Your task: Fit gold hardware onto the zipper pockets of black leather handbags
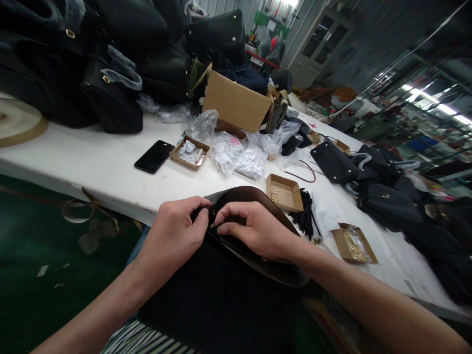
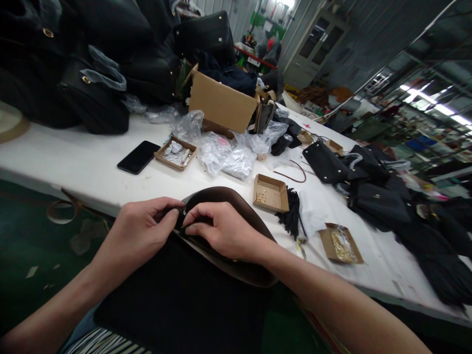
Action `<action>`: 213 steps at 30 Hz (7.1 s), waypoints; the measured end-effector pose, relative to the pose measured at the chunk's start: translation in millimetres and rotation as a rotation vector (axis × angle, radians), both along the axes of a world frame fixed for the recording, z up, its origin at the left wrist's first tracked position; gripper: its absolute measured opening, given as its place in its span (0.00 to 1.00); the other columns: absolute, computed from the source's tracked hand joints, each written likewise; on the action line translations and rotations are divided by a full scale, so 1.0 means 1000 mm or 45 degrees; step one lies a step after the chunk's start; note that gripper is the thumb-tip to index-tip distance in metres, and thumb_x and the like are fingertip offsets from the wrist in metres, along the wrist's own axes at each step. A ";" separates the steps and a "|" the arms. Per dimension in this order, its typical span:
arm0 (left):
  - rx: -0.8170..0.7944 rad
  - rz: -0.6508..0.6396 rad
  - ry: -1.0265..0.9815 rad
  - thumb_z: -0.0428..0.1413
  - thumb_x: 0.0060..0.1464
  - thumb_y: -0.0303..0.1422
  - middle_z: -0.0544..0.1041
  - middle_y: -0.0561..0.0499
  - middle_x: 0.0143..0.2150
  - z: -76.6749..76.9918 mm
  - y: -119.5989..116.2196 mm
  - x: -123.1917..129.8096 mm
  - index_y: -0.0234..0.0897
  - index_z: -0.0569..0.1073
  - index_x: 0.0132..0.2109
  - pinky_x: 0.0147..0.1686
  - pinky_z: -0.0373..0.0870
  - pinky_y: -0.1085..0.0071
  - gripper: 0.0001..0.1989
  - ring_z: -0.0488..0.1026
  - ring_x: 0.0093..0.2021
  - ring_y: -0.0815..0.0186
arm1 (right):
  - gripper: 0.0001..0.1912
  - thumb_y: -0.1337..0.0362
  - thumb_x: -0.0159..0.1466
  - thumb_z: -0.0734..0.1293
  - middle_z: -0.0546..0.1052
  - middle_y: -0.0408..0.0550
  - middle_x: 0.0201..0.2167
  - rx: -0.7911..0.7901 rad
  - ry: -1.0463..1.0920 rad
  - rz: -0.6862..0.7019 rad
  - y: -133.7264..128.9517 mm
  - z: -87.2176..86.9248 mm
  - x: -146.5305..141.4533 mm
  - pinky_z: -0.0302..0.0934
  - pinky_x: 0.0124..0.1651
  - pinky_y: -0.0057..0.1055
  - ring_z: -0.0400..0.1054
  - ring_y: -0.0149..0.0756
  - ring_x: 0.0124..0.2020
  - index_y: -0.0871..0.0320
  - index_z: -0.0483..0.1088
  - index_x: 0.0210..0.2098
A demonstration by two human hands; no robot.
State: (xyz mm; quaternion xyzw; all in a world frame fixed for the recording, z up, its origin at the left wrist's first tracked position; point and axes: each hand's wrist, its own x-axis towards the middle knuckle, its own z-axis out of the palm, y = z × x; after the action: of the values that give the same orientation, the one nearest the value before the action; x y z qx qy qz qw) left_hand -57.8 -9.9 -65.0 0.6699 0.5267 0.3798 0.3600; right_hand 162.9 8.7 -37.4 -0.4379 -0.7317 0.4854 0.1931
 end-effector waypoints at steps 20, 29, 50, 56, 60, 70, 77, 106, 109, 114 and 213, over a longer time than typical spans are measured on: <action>-0.179 -0.169 -0.200 0.58 0.66 0.31 0.87 0.56 0.37 -0.006 0.017 -0.005 0.43 0.88 0.50 0.36 0.72 0.71 0.14 0.83 0.37 0.64 | 0.11 0.71 0.78 0.65 0.83 0.51 0.46 0.797 0.025 0.030 -0.004 -0.020 -0.001 0.75 0.50 0.33 0.80 0.38 0.46 0.54 0.81 0.48; -0.209 -0.258 -0.249 0.60 0.65 0.31 0.87 0.57 0.38 -0.008 0.021 -0.014 0.44 0.89 0.48 0.40 0.73 0.70 0.13 0.82 0.38 0.64 | 0.10 0.71 0.79 0.66 0.84 0.52 0.48 0.934 -0.142 0.017 -0.012 -0.025 0.000 0.74 0.49 0.31 0.81 0.37 0.46 0.56 0.80 0.51; -0.594 -0.168 -0.671 0.67 0.58 0.35 0.84 0.53 0.34 -0.028 0.024 -0.012 0.40 0.88 0.41 0.34 0.64 0.74 0.06 0.74 0.34 0.69 | 0.08 0.70 0.78 0.68 0.83 0.48 0.44 0.880 -0.055 -0.101 -0.014 -0.021 -0.004 0.75 0.46 0.30 0.80 0.34 0.42 0.56 0.81 0.48; -0.527 -0.215 -0.656 0.67 0.60 0.36 0.84 0.53 0.35 -0.028 0.023 -0.013 0.41 0.88 0.41 0.33 0.64 0.74 0.06 0.73 0.34 0.68 | 0.08 0.70 0.77 0.69 0.83 0.47 0.43 0.845 -0.060 -0.144 -0.012 -0.019 -0.005 0.74 0.45 0.30 0.80 0.34 0.41 0.55 0.82 0.47; -0.457 -0.249 -0.552 0.66 0.62 0.37 0.85 0.53 0.35 -0.026 0.024 -0.017 0.42 0.88 0.42 0.36 0.66 0.74 0.07 0.75 0.36 0.67 | 0.08 0.71 0.76 0.69 0.83 0.47 0.43 0.814 -0.052 -0.162 -0.011 -0.018 -0.006 0.74 0.45 0.30 0.79 0.34 0.41 0.55 0.82 0.47; -0.448 -0.249 -0.601 0.68 0.61 0.38 0.89 0.49 0.48 -0.025 0.020 -0.017 0.43 0.88 0.55 0.48 0.76 0.67 0.16 0.84 0.48 0.57 | 0.07 0.72 0.74 0.73 0.84 0.45 0.40 0.738 0.022 -0.126 -0.003 -0.014 -0.008 0.73 0.45 0.30 0.79 0.34 0.40 0.55 0.84 0.43; -0.337 -0.325 -0.486 0.66 0.63 0.36 0.89 0.50 0.46 -0.020 0.024 -0.018 0.46 0.90 0.51 0.47 0.74 0.67 0.12 0.84 0.46 0.59 | 0.09 0.75 0.71 0.74 0.85 0.44 0.38 0.701 0.042 -0.160 0.000 -0.012 -0.008 0.73 0.43 0.29 0.80 0.34 0.38 0.55 0.85 0.41; -0.557 -0.218 -0.788 0.67 0.54 0.32 0.89 0.47 0.43 -0.038 0.047 0.004 0.39 0.89 0.44 0.49 0.76 0.66 0.10 0.83 0.43 0.60 | 0.13 0.69 0.75 0.67 0.85 0.58 0.53 0.964 -0.837 -0.304 -0.048 -0.019 -0.037 0.73 0.45 0.41 0.82 0.48 0.45 0.59 0.76 0.57; -0.527 -0.199 -0.789 0.67 0.54 0.31 0.89 0.48 0.43 -0.037 0.046 0.004 0.38 0.89 0.43 0.49 0.77 0.66 0.10 0.84 0.45 0.59 | 0.08 0.67 0.75 0.70 0.86 0.57 0.47 1.074 -0.847 -0.348 -0.041 -0.025 -0.039 0.71 0.42 0.41 0.83 0.48 0.41 0.59 0.78 0.52; -0.453 -0.184 -0.819 0.67 0.55 0.32 0.89 0.47 0.45 -0.036 0.041 0.002 0.38 0.89 0.46 0.51 0.80 0.65 0.12 0.85 0.46 0.58 | 0.07 0.67 0.76 0.68 0.86 0.54 0.46 1.149 -0.775 -0.400 -0.033 -0.030 -0.039 0.71 0.44 0.39 0.83 0.47 0.42 0.59 0.79 0.50; 0.014 -0.215 -0.256 0.59 0.54 0.20 0.84 0.49 0.30 -0.047 0.064 0.002 0.35 0.86 0.35 0.32 0.68 0.68 0.11 0.79 0.31 0.62 | 0.06 0.64 0.71 0.73 0.87 0.46 0.42 0.732 -0.307 -0.406 0.007 -0.039 -0.024 0.75 0.49 0.38 0.82 0.42 0.42 0.54 0.84 0.45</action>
State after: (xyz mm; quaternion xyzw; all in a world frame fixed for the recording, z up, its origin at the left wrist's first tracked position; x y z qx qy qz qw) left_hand -55.6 54.1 -112.4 0.6723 0.4275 0.4163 0.4381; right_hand 139.1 16.1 -76.6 -0.5285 -0.7784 0.1679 0.2942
